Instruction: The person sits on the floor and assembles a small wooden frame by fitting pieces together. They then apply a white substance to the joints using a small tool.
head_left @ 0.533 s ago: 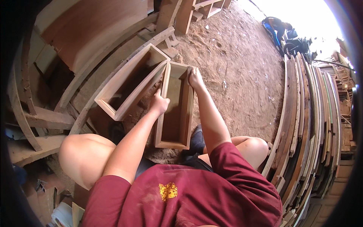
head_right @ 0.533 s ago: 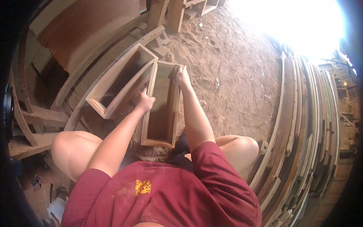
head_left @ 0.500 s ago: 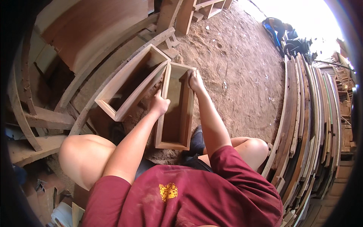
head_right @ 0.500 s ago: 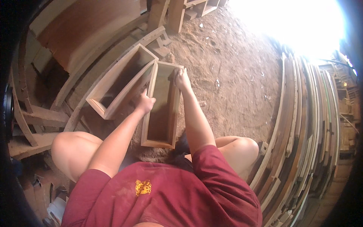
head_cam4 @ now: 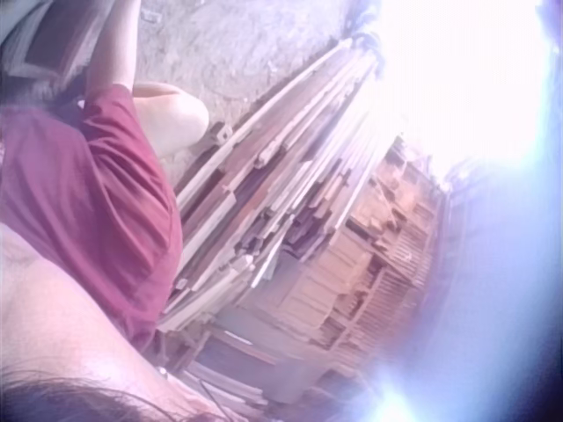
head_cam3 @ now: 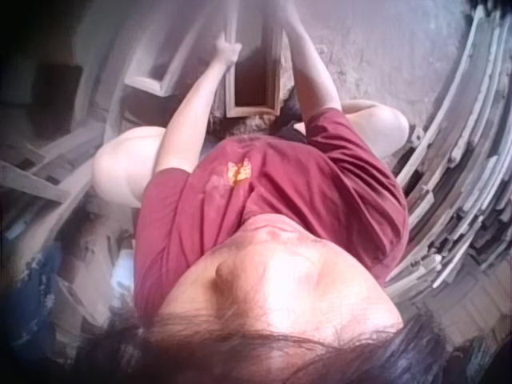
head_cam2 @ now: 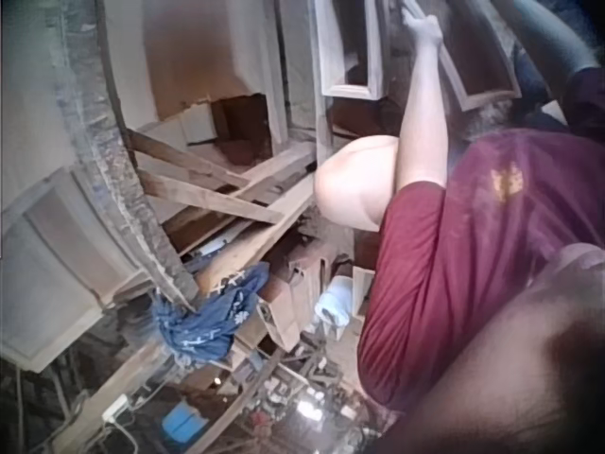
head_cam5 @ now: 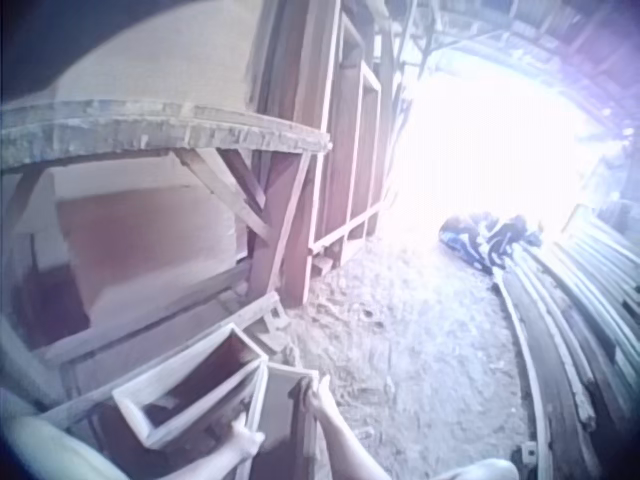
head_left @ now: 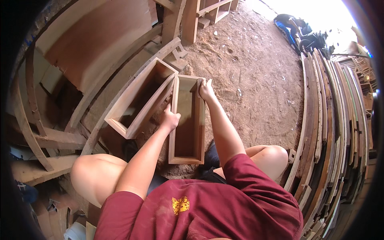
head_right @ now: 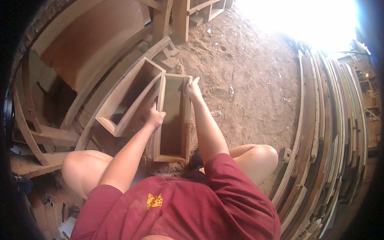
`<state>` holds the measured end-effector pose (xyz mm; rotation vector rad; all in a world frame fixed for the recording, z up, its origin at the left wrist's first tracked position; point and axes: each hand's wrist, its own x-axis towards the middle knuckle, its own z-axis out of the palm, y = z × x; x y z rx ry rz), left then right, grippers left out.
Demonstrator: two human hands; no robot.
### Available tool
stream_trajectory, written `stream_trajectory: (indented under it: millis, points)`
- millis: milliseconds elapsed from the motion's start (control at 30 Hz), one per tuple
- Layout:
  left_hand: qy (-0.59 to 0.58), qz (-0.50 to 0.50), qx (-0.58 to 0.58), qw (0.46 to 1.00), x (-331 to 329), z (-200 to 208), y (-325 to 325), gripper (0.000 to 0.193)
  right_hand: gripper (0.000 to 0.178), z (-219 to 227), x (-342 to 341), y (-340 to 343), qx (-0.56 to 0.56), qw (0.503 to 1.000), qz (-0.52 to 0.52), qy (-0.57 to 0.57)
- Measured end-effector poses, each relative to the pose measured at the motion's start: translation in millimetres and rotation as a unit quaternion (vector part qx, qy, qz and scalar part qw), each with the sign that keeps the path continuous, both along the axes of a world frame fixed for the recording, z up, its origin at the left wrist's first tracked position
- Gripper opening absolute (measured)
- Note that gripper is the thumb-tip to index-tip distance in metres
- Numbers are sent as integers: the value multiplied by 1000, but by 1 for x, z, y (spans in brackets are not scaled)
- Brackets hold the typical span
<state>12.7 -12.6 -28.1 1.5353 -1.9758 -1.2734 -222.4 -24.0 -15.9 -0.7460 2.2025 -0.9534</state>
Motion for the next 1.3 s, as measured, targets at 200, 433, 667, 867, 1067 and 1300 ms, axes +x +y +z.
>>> stream_trajectory:
  millis: [200,433,667,867,1067,1300]
  points:
    - [7,-21,-14,1000,-10,11,5,75,55,-45,-70,-27,19,994,68,78]
    - [7,-15,-16,1000,-7,6,5,73,57,-38,-23,15,-49,996,-6,76]
    - [24,-37,-13,999,-20,11,9,73,47,-62,-64,5,-81,993,-23,88]
    - [-11,-22,-5,1000,-7,22,5,73,49,-46,-32,7,-88,983,56,153]
    - [-19,-28,-14,999,-12,15,5,77,50,-56,-63,-19,-39,997,-7,71]
    - [-20,-44,8,999,-10,28,6,77,46,-60,-36,17,-105,994,5,-2]
